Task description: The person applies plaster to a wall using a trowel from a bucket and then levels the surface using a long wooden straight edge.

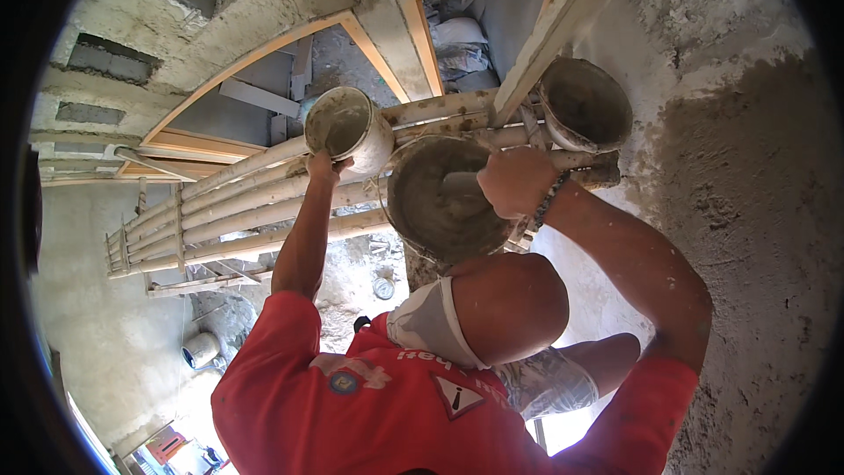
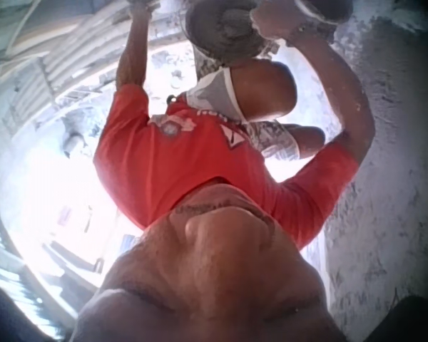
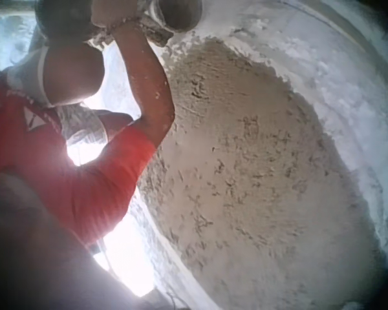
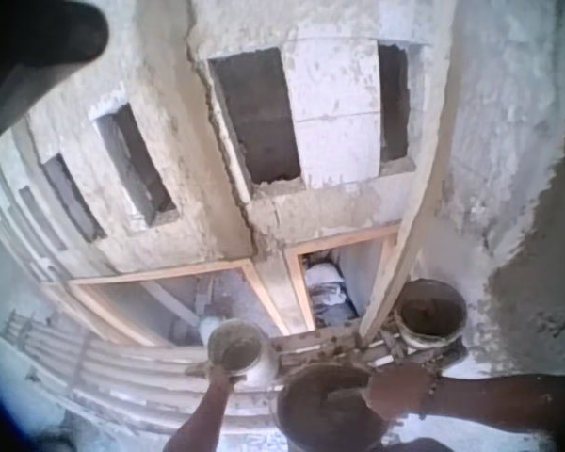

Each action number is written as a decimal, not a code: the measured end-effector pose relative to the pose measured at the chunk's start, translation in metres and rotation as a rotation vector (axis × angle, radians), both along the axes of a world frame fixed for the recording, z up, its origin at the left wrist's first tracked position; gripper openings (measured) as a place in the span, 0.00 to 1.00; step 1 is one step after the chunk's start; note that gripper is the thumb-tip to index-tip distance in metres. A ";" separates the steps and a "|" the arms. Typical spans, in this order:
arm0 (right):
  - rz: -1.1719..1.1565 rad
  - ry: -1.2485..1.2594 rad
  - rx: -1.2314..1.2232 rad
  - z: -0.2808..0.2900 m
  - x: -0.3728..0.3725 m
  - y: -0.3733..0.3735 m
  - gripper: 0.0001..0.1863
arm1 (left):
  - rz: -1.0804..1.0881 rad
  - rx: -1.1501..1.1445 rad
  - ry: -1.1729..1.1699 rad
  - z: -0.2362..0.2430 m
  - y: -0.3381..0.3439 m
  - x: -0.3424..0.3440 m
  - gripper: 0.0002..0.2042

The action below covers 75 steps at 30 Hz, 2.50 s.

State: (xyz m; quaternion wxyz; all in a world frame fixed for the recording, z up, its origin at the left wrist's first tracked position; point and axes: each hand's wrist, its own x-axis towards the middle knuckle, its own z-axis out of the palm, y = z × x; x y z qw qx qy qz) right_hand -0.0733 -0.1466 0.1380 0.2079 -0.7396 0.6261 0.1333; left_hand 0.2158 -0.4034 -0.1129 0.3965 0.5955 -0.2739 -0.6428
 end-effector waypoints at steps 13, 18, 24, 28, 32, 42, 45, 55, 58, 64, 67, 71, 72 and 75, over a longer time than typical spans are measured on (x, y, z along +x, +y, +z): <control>-0.103 0.139 0.021 -0.108 0.035 -0.023 0.11 | -0.016 0.145 -0.163 0.015 0.013 0.015 0.27; -0.139 0.074 0.243 -0.110 0.008 -0.017 0.13 | -0.446 0.292 -0.137 0.055 0.116 -0.009 0.33; -0.056 -0.108 0.285 -0.073 0.009 0.001 0.12 | -0.629 0.209 -0.035 0.096 0.207 -0.016 0.28; -0.156 -0.027 -0.067 -0.043 0.020 0.042 0.07 | -0.624 -0.137 -0.241 0.043 0.193 -0.001 0.30; -0.157 -0.095 -0.460 -0.043 0.000 0.091 0.06 | -0.723 -0.316 -0.402 0.080 0.176 -0.034 0.23; 0.107 0.253 -0.088 -0.108 -0.014 0.094 0.15 | -0.814 -0.167 -0.182 0.133 0.161 -0.083 0.12; 0.062 0.163 -0.232 -0.069 -0.031 0.128 0.16 | -0.894 -0.183 -0.294 0.156 0.158 -0.093 0.13; -0.802 -0.163 -0.267 -0.003 -0.076 0.459 0.14 | -1.207 -0.248 -0.441 0.229 0.246 -0.147 0.13; -1.224 -0.307 -0.198 0.002 -0.038 0.554 0.13 | -1.320 0.027 -0.388 0.238 0.248 -0.164 0.16; -1.580 -0.314 0.025 -0.009 0.097 0.678 0.11 | -1.325 0.320 -0.507 0.236 0.235 -0.192 0.13; -1.648 -0.372 0.062 0.035 0.178 0.695 0.11 | -1.060 0.369 -0.658 0.226 0.228 -0.191 0.13; -2.217 -0.748 0.413 0.163 0.252 0.687 0.21 | -0.747 0.450 -0.628 0.211 0.197 -0.167 0.20; -2.230 -0.798 0.357 0.195 0.267 0.689 0.21 | -0.702 0.489 -0.563 0.213 0.192 -0.161 0.18; -2.226 -0.843 0.492 0.259 0.329 0.703 0.16 | -0.843 0.436 -0.460 0.242 0.207 -0.144 0.12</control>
